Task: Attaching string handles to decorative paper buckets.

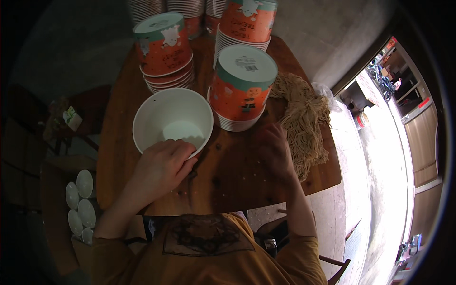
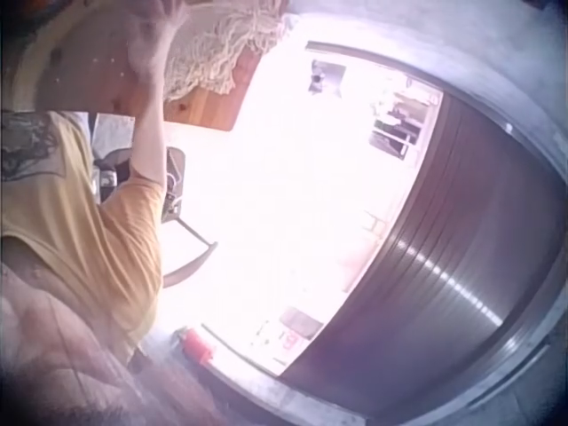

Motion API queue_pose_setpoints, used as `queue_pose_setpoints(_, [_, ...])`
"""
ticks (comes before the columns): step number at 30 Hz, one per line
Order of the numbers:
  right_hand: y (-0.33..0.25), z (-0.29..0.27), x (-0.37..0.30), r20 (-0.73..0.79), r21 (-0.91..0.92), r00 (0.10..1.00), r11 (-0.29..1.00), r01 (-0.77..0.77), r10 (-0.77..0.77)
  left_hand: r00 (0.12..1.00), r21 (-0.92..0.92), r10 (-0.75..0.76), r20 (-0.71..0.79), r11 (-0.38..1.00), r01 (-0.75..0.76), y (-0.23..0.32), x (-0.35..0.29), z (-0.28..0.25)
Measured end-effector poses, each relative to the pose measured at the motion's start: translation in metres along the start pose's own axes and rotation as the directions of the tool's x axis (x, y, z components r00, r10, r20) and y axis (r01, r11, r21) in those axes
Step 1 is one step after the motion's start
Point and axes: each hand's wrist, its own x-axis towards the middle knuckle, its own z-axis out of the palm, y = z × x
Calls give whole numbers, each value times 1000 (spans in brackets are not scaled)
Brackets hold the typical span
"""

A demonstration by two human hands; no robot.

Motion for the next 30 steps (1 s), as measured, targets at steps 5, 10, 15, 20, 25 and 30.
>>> queue_pose_setpoints(5, [-69, 22, 9, 124, 550, 950, 777, -306, 286, 1000, -82, 9, -18, 997, -10, -5, -2, 0])
queue_pose_setpoints(10, [-111, 56, 10, 49, 659, 953, 707, -256, 299, 996, -249, -85, 28, 964, 89, 2, 2, -12])
queue_pose_setpoints(15, [-124, 60, 9, 38, 656, 962, 719, -229, 271, 994, -232, 102, -26, 967, -106, 11, -2, -18])
queue_pose_setpoints(20, [-125, 58, 9, 67, 697, 955, 671, -252, 289, 988, -146, 148, -43, 977, -153, 10, -8, -15])
queue_pose_setpoints(25, [-132, 56, 5, 194, 664, 900, 623, -414, 391, 980, -60, 190, -58, 979, -194, 9, -8, -8])
queue_pose_setpoints(30, [-131, 58, 2, 291, 739, 848, 459, -493, 443, 916, 271, 400, -27, 885, -379, 6, -12, -3])
